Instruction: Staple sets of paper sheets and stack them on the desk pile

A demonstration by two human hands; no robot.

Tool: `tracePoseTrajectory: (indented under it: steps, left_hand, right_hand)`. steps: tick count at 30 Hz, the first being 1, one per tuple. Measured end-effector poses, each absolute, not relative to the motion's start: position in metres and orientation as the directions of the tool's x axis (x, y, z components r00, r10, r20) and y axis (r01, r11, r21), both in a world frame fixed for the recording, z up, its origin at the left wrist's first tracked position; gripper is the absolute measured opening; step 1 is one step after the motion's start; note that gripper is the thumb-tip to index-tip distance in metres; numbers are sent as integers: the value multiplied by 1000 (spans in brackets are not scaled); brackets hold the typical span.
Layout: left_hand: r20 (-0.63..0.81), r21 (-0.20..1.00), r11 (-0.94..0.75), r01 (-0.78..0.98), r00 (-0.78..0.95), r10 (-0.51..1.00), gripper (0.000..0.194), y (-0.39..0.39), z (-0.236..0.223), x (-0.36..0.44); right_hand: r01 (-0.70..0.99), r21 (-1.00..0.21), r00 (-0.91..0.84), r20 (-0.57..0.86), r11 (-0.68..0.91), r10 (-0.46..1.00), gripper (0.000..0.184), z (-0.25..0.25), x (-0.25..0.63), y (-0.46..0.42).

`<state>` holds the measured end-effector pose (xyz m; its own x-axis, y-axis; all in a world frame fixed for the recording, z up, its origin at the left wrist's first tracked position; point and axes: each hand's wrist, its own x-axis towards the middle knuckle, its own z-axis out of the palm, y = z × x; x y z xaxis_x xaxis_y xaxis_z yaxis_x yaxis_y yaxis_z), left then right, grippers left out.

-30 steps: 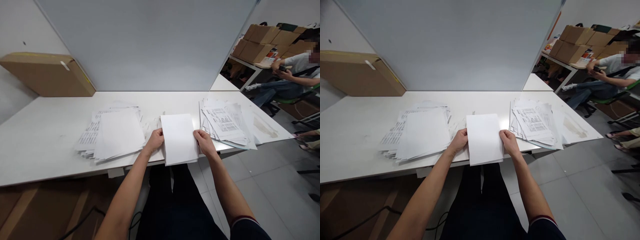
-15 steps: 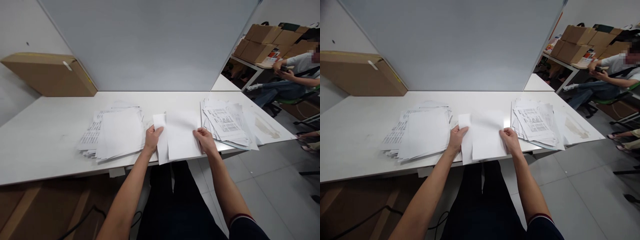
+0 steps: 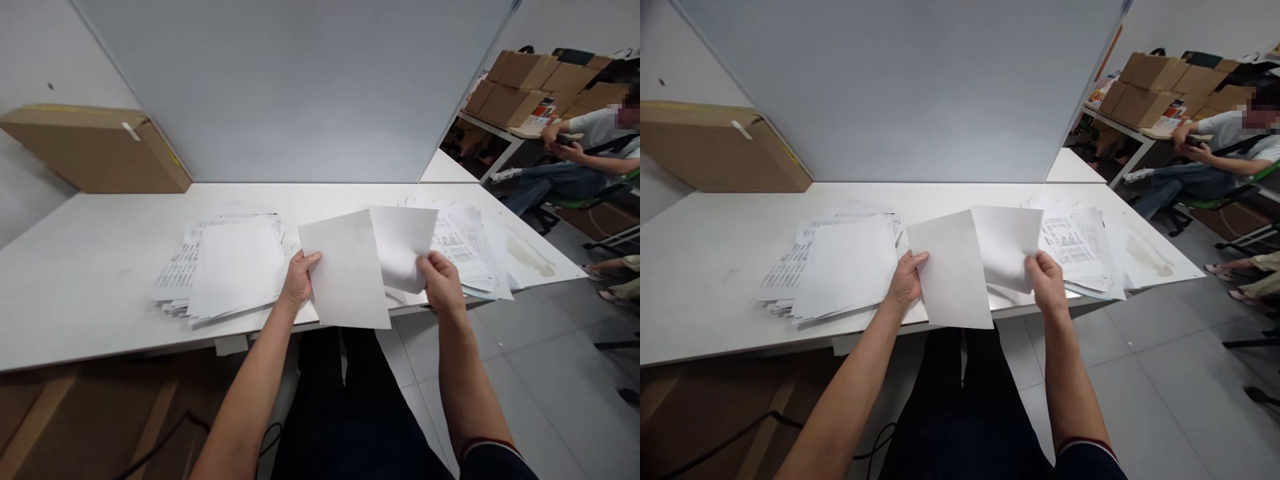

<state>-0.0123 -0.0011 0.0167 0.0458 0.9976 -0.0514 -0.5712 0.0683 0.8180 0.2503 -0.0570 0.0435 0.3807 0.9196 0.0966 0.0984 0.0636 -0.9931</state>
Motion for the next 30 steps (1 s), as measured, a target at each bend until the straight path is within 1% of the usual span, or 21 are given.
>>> tracePoseTrajectory:
  steps: [3,5,10,12,14,16,18,21,24,27,30]
  left_hand:
    - [-45,844,70,-531,59,997,37,-1,13,-9]
    - [-1,863,34,-504,66,998,40,-1,11,-7]
    - [136,886,-105,-452,36,990,39,0,5,-5]
    - [153,897,-128,-424,25,988,40,0,5,-5]
    - [159,908,-135,-397,26,987,42,0,5,-4]
    - [173,913,-147,-381,35,984,43,0,4,-5]
    - [191,915,-158,-372,52,980,40,0,4,-6]
    - [215,932,-186,-312,62,975,36,0,2,-8]
    - [303,936,-293,-195,23,953,35,0,3,-10]
    - [386,918,-383,-106,14,922,30,-1,4,-9]
    - [390,918,-384,-98,50,919,27,-2,5,-7]
  right_hand:
    - [32,-999,189,17,12,982,27,42,220,-59]
    - [38,-999,128,0,-5,992,27,40,205,-59]
    - [186,-982,132,37,12,991,35,40,184,-59]
    - [226,-973,107,63,37,992,30,41,180,-59]
    - [244,-968,59,80,63,995,27,41,176,-59]
    - [224,-971,26,93,84,995,30,40,174,-57]
    - [182,-977,49,125,114,991,28,40,174,-55]
    - [139,-964,183,248,224,951,27,43,177,-51]
    - [119,-931,280,365,346,888,29,42,179,-46]
    - [55,-927,255,372,371,892,31,31,180,-40]
    - [-18,-943,206,322,333,924,30,19,180,-37]
